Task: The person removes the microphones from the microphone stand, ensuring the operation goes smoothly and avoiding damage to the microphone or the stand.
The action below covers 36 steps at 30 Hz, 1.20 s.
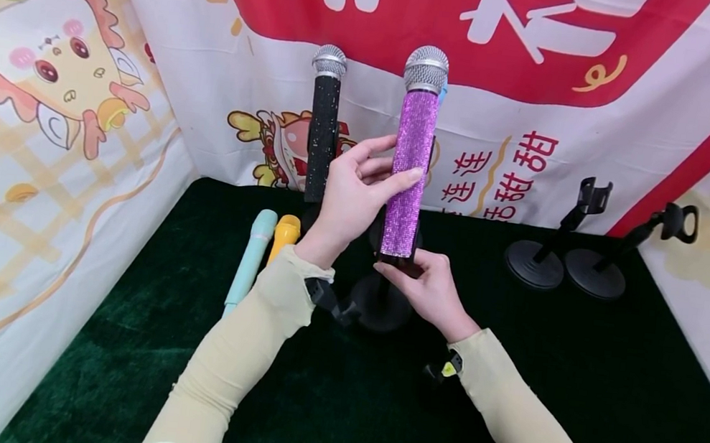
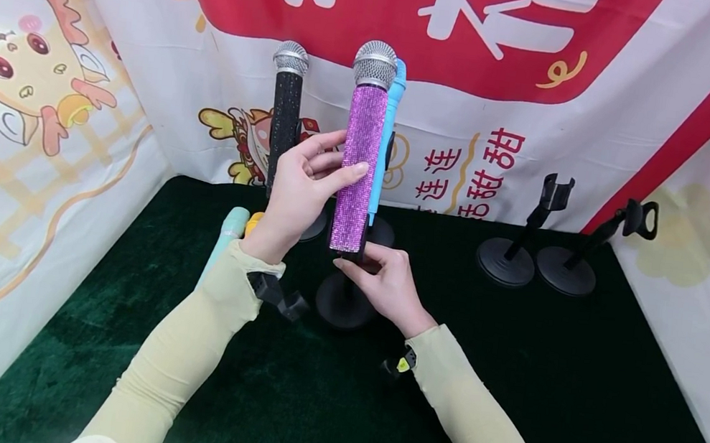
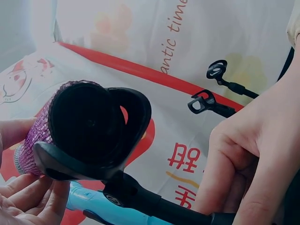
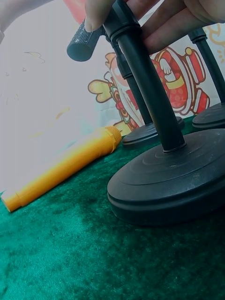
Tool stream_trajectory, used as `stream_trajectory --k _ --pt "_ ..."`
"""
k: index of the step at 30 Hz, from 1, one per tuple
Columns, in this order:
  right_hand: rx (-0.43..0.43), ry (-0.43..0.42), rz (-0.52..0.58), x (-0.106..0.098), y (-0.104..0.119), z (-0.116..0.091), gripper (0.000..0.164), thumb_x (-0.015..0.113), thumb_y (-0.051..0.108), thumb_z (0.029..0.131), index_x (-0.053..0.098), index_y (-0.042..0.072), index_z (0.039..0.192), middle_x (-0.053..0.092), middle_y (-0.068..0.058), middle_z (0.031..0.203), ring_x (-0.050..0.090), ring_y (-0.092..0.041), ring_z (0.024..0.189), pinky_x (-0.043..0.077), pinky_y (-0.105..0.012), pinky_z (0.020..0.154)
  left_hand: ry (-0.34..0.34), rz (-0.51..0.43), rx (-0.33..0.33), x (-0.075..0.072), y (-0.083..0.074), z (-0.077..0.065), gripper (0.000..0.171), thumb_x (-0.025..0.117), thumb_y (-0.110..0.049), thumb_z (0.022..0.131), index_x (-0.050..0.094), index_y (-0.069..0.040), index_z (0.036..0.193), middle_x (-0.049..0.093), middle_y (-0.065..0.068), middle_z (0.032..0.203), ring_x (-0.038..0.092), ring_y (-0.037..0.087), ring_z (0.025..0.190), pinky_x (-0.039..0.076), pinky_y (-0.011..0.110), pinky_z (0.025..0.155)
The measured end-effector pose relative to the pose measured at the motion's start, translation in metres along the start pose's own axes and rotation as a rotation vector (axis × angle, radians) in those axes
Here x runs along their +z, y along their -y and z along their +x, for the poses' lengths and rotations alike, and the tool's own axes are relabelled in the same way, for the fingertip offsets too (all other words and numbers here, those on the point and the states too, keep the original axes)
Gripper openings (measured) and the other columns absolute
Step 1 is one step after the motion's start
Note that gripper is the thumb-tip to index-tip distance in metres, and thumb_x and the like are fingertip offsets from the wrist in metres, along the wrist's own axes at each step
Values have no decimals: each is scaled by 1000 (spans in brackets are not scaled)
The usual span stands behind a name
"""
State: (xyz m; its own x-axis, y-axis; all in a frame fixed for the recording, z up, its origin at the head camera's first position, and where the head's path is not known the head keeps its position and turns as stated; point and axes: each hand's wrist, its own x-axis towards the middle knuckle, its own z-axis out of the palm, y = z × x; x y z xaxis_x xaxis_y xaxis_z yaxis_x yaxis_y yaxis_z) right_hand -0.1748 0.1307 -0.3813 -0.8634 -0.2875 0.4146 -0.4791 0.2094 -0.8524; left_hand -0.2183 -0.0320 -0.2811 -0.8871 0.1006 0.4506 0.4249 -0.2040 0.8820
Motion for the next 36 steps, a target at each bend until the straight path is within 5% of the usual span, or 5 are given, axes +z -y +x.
stream_trajectory --k 23,32,36 --pt "16 -10 -11 1 -13 1 15 77 4 91 78 1 106 76 -6 100 73 -25 91 60 -30 77 -25 11 -7 3 -1 9 48 80 -7 89 64 0 135 73 12 113 72 24 98 60 37 84" --pt "-8 -15 2 2 -37 2 16 79 14 92 79 12 108 76 1 100 73 -20 92 60 -34 78 -35 28 2 3 -1 13 50 80 -9 90 63 0 136 73 11 113 72 22 98 59 35 84" --pt "-9 -13 17 2 -22 1 15 78 11 92 79 9 107 76 -1 100 73 -26 91 60 -44 79 -42 28 0 4 -2 15 51 80 -9 89 63 0 137 74 11 113 73 22 97 59 35 84"
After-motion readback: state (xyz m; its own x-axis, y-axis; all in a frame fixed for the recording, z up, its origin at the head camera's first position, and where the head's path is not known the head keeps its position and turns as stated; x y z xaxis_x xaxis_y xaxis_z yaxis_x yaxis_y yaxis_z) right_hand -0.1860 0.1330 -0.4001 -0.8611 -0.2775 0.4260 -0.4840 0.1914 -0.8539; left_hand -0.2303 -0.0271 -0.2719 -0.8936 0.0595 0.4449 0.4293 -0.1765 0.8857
